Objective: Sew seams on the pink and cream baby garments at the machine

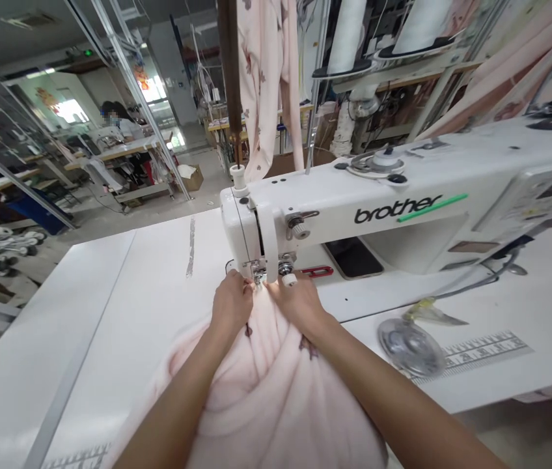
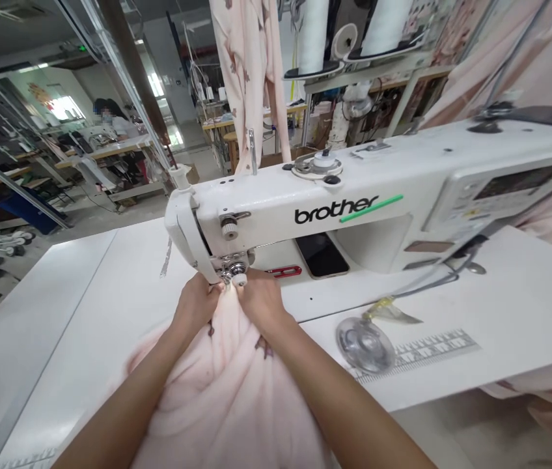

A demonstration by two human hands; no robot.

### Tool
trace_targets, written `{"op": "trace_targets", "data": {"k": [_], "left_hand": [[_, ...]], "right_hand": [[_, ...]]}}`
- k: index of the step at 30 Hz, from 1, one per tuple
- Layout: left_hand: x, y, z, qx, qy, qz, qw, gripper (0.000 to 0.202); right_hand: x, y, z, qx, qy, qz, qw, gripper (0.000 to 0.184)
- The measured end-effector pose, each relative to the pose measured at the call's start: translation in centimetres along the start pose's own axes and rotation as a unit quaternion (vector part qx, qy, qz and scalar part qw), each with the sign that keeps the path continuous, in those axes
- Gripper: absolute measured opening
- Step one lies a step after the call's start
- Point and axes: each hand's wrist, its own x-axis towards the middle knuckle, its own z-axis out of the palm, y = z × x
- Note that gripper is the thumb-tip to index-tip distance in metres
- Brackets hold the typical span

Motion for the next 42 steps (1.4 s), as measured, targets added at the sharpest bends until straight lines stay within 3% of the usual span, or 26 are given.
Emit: {"op": "trace_targets", "data": {"k": [5,11,31,42], "left_hand": [[0.05,-0.55,-0.94,-0.034,-0.036,0.018,0.999,0.011],[0.32,-0.16,-0.79,-0.034,-0.017,-0.018,0.999,0.009],[0.39,0.21,-0.44,-0.022,-0.002,-0.036,0.999,0.016],[0.40,0.06,-0.38,-0.022,0.001,-0.047,0.999,0.010]], "right_hand": [[-0.13,0.08,0.11,-0.007,0.008,0.000,1.000,0.012],[-0.05,0.25,0.07,-0.006,0.003,-0.010,1.000,0.013],[0.33,0.08,0.58,-0.026,0.015,-0.004,1.000,0.015],[0.25,0.17,0.82,-0.017,0.033,-0.011,0.999,0.014]]}}
